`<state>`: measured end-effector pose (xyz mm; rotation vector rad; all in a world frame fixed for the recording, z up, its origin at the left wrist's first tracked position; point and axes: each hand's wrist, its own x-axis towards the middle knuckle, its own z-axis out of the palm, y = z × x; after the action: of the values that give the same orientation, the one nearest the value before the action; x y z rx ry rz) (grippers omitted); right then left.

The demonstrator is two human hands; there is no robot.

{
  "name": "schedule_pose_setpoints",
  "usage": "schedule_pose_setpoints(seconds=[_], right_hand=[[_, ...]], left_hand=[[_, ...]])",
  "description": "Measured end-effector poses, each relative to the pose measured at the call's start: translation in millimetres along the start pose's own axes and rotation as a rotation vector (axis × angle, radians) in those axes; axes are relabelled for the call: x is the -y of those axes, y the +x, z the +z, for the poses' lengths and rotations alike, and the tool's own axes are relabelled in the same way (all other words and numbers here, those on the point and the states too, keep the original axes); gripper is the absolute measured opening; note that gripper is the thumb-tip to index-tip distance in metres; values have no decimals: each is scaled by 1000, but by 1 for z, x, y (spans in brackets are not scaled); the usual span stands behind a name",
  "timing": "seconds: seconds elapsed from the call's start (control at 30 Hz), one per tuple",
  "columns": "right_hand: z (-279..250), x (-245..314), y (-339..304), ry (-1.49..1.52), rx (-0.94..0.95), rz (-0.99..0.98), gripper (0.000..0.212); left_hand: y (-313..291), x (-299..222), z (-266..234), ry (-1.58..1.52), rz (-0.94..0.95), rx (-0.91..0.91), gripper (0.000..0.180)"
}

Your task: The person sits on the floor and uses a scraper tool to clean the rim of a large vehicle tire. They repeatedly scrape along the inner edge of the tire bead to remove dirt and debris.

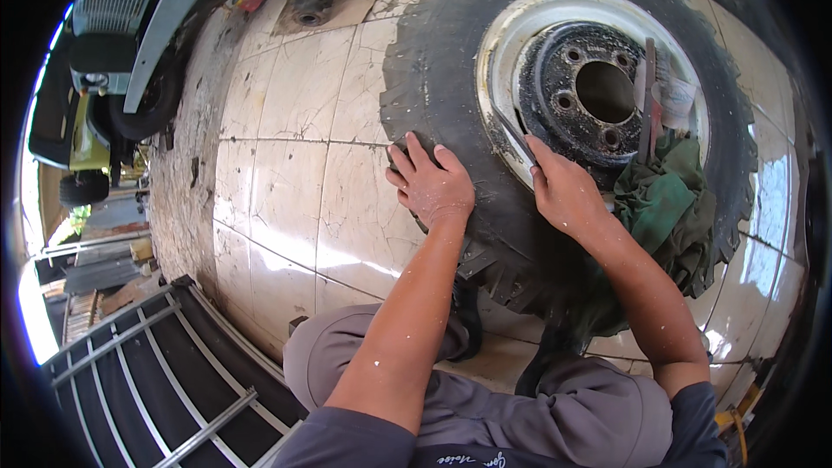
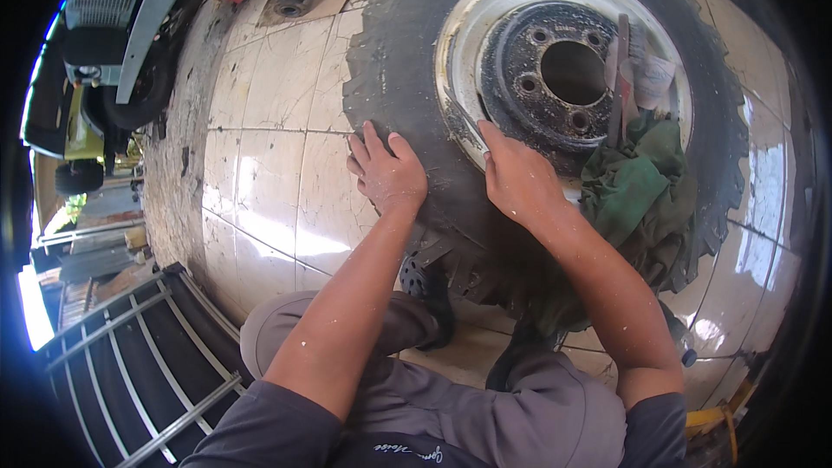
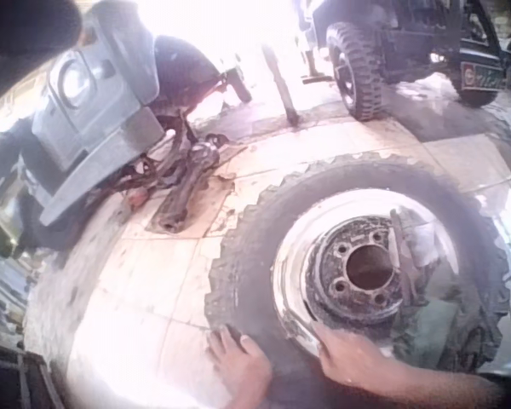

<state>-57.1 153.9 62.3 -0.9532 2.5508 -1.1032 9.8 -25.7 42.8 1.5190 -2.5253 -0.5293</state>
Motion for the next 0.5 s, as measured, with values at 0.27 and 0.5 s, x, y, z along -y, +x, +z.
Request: schedule_pose_setpoints(seconds=[0.27,0.5], right_hand=[[10,-1,3,-216,50,-28,48],[16,7,3,-285,74,-6,52]], left_hand=[[0,0,0,29,-24,13,63],[0,1,-1,28,-20,2,63]])
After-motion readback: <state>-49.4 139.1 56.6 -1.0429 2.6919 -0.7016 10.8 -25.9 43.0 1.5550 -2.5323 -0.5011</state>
